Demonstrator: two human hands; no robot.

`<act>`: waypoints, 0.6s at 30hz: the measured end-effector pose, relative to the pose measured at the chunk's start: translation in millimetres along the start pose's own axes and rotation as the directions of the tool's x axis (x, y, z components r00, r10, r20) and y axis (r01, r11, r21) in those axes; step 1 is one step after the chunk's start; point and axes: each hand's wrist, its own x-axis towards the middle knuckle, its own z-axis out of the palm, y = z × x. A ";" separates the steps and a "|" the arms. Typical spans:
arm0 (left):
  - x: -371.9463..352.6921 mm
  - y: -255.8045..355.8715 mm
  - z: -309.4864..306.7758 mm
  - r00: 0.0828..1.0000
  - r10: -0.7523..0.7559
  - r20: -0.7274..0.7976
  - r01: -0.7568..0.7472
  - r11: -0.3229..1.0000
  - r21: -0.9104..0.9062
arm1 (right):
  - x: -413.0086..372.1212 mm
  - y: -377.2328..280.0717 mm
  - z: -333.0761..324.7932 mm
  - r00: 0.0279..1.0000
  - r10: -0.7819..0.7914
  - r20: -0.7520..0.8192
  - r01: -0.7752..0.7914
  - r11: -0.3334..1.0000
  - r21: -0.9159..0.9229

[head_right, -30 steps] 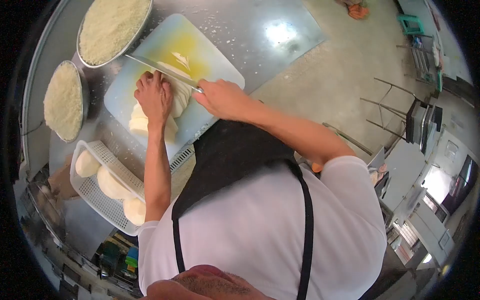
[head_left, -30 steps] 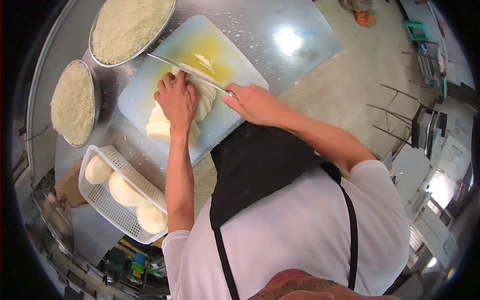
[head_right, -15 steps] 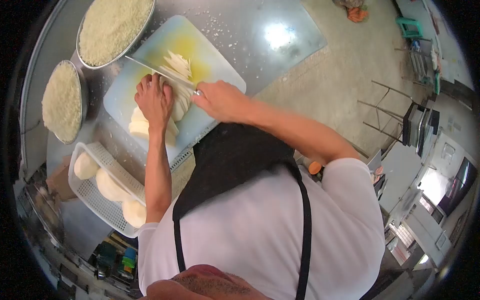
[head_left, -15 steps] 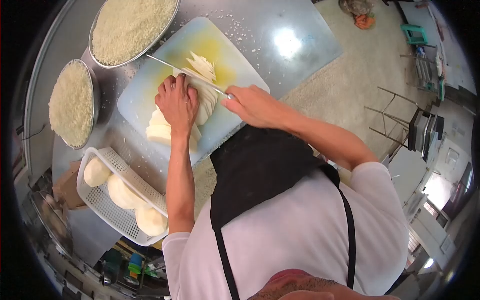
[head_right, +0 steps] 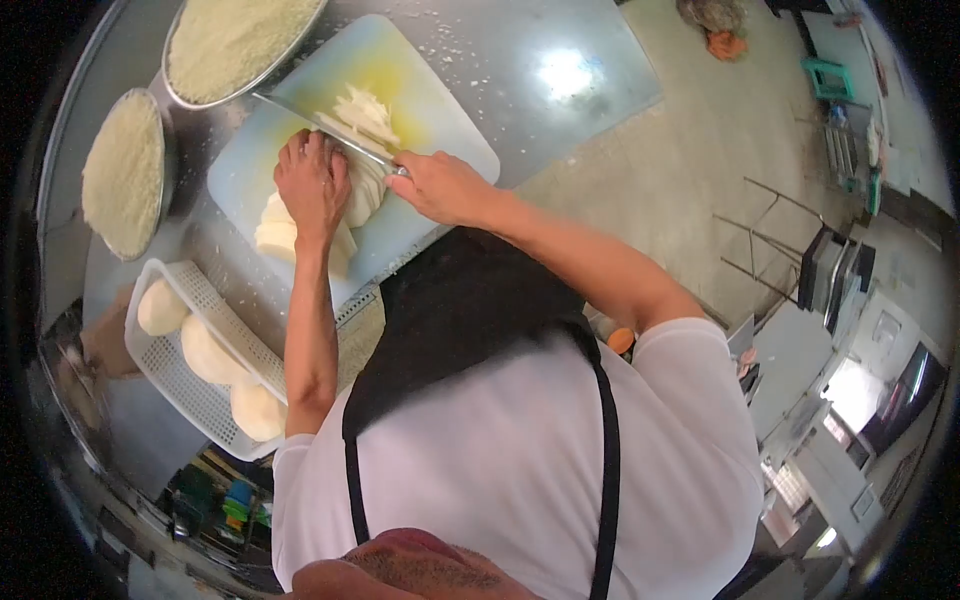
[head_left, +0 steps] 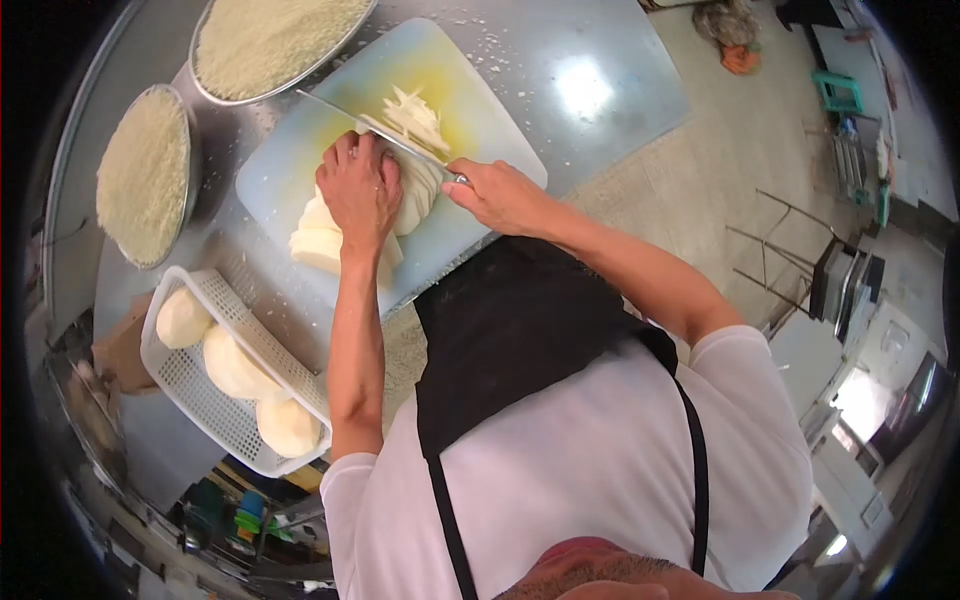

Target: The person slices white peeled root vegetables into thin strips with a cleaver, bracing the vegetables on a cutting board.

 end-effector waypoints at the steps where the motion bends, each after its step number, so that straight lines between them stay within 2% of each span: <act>1: -6.0 -4.3 1.3 0.995 0.030 -0.091 -0.038 0.996 -0.077 | 0.3 -1.2 -0.2 0.998 0.049 0.031 -0.050 0.999 0.017; 2: -8.5 -6.4 4.1 0.981 0.059 -0.185 -0.089 0.984 -0.156 | 1.2 -1.3 -2.6 0.993 0.104 0.056 -0.105 0.994 0.028; 3: -6.7 -2.3 2.2 0.979 0.058 -0.193 -0.090 0.983 -0.160 | 3.0 3.7 -1.9 0.994 0.101 0.052 -0.102 0.995 0.020; 5: -19.0 4.1 -2.5 0.994 0.052 -0.098 -0.053 0.999 -0.008 | 0.5 17.1 12.6 0.998 -0.015 -0.063 0.022 0.993 0.113; 6: -22.0 6.4 -5.0 0.995 0.043 -0.086 -0.043 0.999 -0.003 | -3.3 11.4 11.5 0.999 -0.011 -0.049 0.017 0.992 0.121; 8: -13.7 10.2 -5.8 0.999 -0.029 -0.014 0.029 0.999 0.021 | -6.2 -12.8 -12.0 0.997 0.060 0.050 -0.065 0.991 0.117; 9: -9.4 8.5 -4.3 0.999 -0.031 -0.025 0.031 0.999 0.023 | -10.4 -25.2 -23.7 0.998 0.050 0.048 -0.055 0.992 0.112; 11: -13.2 5.4 -0.7 1.000 -0.025 -0.017 0.025 1.000 -0.005 | -30.7 -45.8 -32.2 0.986 0.138 0.092 -0.150 0.978 0.145; 12: -10.6 5.4 -2.0 1.000 -0.027 -0.015 0.027 1.000 -0.005 | -23.0 -36.2 -25.0 0.986 0.139 0.094 -0.152 0.978 0.146; 14: -11.3 10.3 -6.9 0.999 -0.047 0.026 0.046 0.998 0.032 | -9.5 -8.0 -1.0 1.000 -0.008 0.019 0.006 0.995 0.095; 18: -10.6 8.6 -4.8 0.997 -0.068 0.021 0.068 0.998 -0.007 | -7.8 -15.7 -8.0 1.000 0.007 0.000 -0.007 0.989 0.150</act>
